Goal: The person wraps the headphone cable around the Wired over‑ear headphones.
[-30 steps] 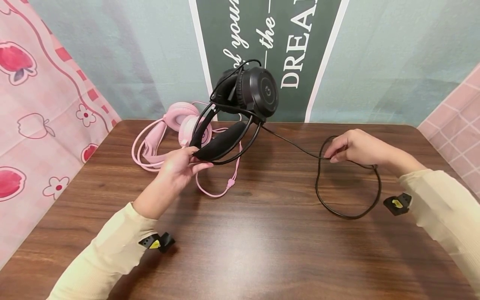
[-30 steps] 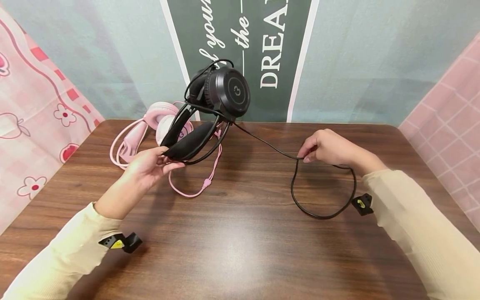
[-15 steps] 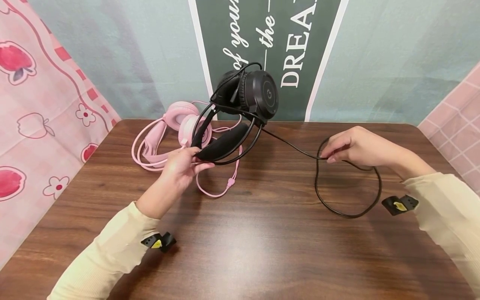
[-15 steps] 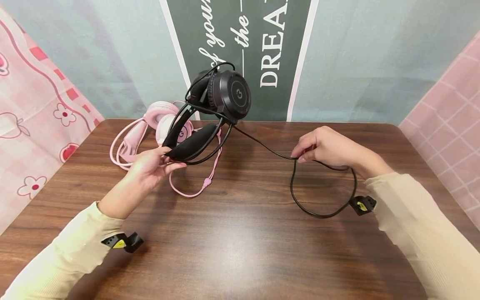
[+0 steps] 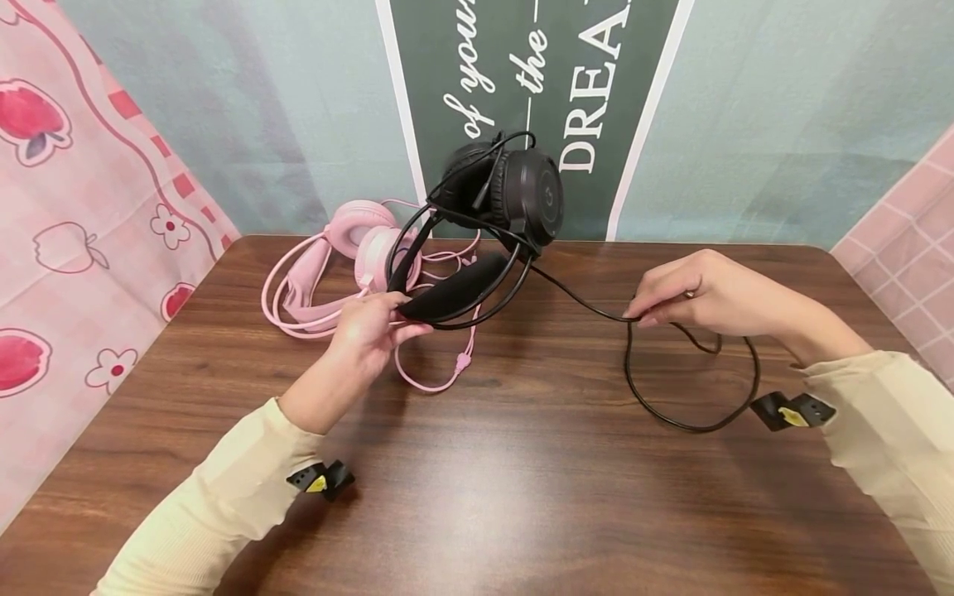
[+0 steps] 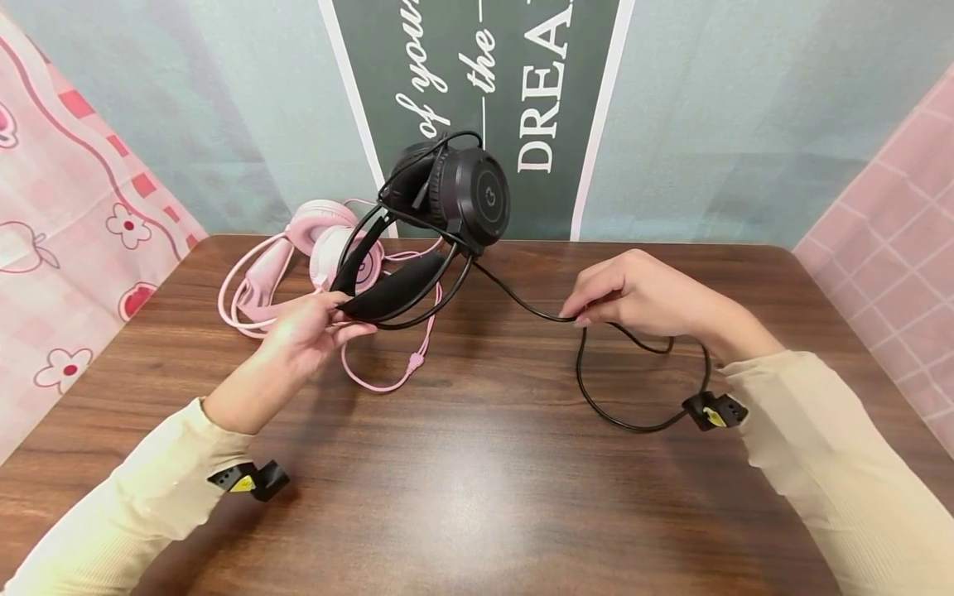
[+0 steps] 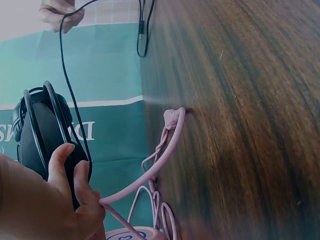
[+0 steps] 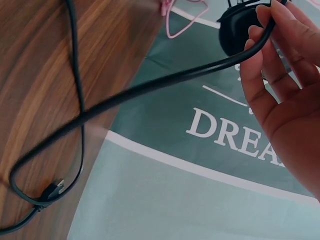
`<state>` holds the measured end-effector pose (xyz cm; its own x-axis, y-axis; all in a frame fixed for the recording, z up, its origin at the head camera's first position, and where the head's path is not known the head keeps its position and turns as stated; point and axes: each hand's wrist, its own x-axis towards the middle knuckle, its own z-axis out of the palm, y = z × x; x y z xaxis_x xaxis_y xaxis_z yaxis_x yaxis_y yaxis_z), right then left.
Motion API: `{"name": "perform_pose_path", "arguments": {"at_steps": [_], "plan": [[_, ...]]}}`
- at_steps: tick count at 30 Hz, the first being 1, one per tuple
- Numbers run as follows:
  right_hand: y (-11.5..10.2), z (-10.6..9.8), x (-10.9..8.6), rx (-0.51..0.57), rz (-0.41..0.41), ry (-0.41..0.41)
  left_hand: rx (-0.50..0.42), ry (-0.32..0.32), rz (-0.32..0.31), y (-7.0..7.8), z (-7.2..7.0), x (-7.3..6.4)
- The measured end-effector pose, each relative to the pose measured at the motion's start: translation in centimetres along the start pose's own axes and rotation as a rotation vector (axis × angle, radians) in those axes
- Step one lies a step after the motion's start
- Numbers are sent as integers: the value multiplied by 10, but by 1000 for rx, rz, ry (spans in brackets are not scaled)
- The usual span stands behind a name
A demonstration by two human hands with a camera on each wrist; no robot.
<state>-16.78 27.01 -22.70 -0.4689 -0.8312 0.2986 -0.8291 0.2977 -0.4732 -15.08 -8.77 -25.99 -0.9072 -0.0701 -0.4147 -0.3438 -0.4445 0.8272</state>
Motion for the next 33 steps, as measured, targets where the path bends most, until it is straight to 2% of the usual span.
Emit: {"name": "perform_pose_path", "arguments": {"at_steps": [13,19,26,33], "plan": [[-9,-4,17,59,-111,30,60,5,23,-3,3,1],[-15,-9,24,32,-91,58,85,1,37,-2,6,-1],[-21,-15,32,-23,-46,156,99,3,48,-4,6,0],[-22,-16,38,-61,-12,251,125,-27,68,-5,7,-2]]}}
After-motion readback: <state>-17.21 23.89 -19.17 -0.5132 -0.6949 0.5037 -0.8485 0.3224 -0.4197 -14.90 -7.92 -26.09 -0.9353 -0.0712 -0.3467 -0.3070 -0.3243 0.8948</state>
